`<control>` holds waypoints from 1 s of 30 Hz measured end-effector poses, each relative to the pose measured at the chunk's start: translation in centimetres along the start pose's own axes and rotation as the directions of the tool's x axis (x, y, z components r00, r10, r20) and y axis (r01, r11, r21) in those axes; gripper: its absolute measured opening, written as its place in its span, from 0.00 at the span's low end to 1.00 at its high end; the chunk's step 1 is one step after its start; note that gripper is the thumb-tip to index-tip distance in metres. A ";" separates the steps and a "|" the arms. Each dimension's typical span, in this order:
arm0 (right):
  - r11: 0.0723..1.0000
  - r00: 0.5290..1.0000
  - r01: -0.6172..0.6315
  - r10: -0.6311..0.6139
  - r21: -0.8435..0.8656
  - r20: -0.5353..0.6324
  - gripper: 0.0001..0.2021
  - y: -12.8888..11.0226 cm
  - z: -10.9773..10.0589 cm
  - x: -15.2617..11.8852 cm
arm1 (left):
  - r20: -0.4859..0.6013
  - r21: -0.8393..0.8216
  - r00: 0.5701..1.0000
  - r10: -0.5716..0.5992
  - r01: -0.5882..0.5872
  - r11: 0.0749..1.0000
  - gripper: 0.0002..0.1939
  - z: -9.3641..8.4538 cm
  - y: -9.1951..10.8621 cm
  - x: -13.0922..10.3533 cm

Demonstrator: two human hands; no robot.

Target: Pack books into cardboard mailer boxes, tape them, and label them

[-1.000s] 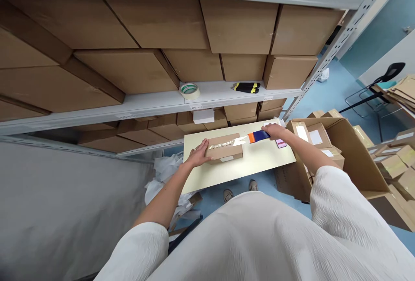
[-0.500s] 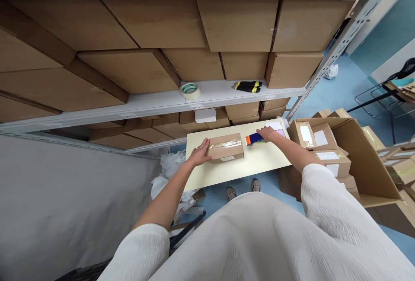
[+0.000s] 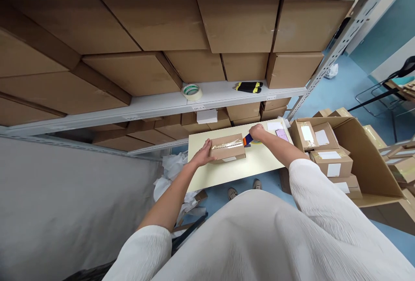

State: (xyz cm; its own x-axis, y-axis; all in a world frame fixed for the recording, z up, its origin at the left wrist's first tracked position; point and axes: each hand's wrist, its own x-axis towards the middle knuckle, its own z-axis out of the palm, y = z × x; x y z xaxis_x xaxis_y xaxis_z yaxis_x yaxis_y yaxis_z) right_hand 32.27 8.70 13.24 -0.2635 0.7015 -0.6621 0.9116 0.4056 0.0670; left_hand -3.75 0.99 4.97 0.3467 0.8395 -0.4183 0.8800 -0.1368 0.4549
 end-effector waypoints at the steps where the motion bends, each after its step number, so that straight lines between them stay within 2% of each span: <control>1: 0.999 0.999 -0.023 0.024 -0.037 0.041 0.23 -0.5 0.0 0.1 | -0.001 -0.002 1.000 0.001 -0.001 1.000 0.64 0.0 0.0 0.0; 3: 0.989 0.991 -0.063 0.078 -0.130 0.110 0.24 -1.8 0.1 0.3 | -0.001 -0.007 1.000 -0.002 0.002 1.000 0.64 0.0 0.0 -0.1; 5: 0.988 0.992 -0.046 0.062 -0.146 0.108 0.25 -2.7 0.4 0.3 | 0.002 -0.016 1.000 -0.012 0.012 1.000 0.65 0.1 0.0 -0.1; 8: 0.996 0.989 -0.064 0.072 -0.069 0.129 0.25 -1.7 0.9 -0.3 | 0.005 -0.042 1.000 -0.012 0.012 0.999 0.65 0.2 0.0 -0.1; 11: 0.972 0.986 -0.103 0.072 0.213 0.149 0.23 2.2 1.8 -2.3 | 0.001 -0.064 1.000 0.000 0.000 0.998 0.65 0.4 -0.2 -0.1; 14: 0.815 0.988 -0.116 0.034 0.568 0.154 0.29 6.1 3.4 -5.6 | -0.013 -0.078 1.000 0.019 -0.020 0.997 0.65 0.5 -0.4 0.0; 16: 0.717 0.994 -0.096 0.040 0.691 0.097 0.28 7.4 4.5 -7.8 | -0.022 -0.080 0.999 0.036 -0.038 0.996 0.65 0.6 -0.6 0.1; 19: 0.649 0.994 -0.084 0.104 0.756 0.020 0.24 7.3 4.7 -10.2 | -0.022 -0.082 0.999 0.048 -0.050 0.995 0.65 0.6 -0.8 0.4; 22: 0.651 0.985 -0.009 0.137 0.759 -0.106 0.20 6.2 2.4 -11.3 | -0.018 -0.094 0.998 0.060 -0.061 0.994 0.65 0.6 -0.8 0.4; 25: 0.689 0.958 0.152 0.074 0.708 -0.278 0.16 4.8 -1.7 -11.6 | -0.026 -0.102 0.997 0.073 -0.075 0.992 0.64 0.6 -0.8 0.2; 28: 0.714 0.894 0.294 0.030 0.635 -0.447 0.18 3.0 -6.4 -11.6 | -0.035 -0.117 0.997 0.076 -0.079 0.990 0.64 0.8 -0.8 0.0; 30: 0.778 0.828 0.342 0.017 0.528 -0.561 0.20 1.7 -9.5 -11.2 | -0.037 -0.135 0.998 0.059 -0.064 0.989 0.64 1.0 -0.8 0.0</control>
State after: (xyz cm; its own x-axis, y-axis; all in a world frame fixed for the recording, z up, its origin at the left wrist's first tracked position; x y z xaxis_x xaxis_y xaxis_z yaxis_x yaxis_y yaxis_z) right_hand 33.77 7.07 27.88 -0.3794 0.9163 -0.1280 0.7855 0.2459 -0.5679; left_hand -4.17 0.54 3.79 0.3858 0.8490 -0.3610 0.8043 -0.1178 0.5824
